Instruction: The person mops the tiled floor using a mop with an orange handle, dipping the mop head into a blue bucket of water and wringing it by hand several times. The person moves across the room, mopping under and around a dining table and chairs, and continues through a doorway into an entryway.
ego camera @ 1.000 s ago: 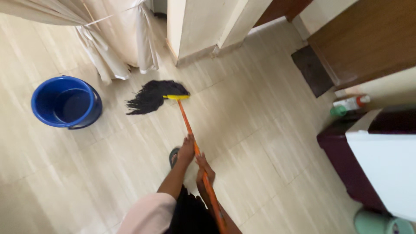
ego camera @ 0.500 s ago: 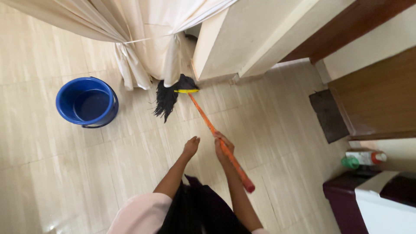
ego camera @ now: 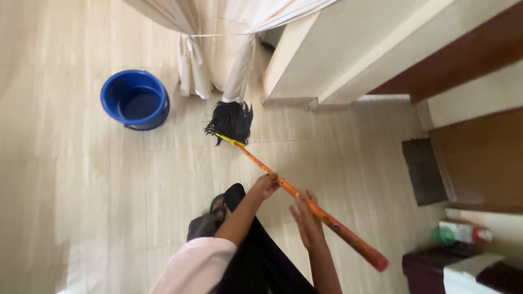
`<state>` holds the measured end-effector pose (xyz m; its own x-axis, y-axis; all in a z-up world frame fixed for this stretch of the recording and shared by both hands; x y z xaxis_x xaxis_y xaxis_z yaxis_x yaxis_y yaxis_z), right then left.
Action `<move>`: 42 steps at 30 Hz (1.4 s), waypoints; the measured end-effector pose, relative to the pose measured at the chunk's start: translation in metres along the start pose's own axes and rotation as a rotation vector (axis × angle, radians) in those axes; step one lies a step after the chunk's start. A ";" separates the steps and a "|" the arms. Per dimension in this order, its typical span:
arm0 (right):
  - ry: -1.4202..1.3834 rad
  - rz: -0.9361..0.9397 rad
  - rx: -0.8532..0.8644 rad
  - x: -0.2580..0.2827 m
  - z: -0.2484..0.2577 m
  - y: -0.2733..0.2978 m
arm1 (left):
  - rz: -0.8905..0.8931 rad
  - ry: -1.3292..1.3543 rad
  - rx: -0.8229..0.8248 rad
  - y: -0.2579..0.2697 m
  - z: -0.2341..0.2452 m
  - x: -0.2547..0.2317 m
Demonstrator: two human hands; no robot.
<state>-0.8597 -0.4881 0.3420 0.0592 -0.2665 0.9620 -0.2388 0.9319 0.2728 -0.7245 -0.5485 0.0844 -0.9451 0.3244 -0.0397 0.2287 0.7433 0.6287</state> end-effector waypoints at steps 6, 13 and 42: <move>-0.207 -0.624 0.406 -0.014 -0.017 0.041 | -0.040 -0.057 -0.058 0.022 0.009 0.039; 0.529 -0.105 0.528 -0.147 -0.075 -0.137 | 0.099 0.135 0.273 0.057 -0.004 0.091; 1.271 -0.233 0.332 -0.186 -0.206 -0.139 | 0.252 -1.127 0.394 0.139 0.087 -0.015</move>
<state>-0.6379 -0.5174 0.1267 0.9439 0.1716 0.2823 -0.3119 0.7442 0.5906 -0.6583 -0.3995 0.1045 -0.1775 0.6654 -0.7251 0.6161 0.6497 0.4454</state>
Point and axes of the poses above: each hand's wrist, its own y-axis away from the middle knuckle, its own z-axis out of the back of the hand, x = y × z, the point moved 1 cm from there along -y, towards the middle knuckle, and after that the axes turned 10 degrees about z, right-handed, at the moved point
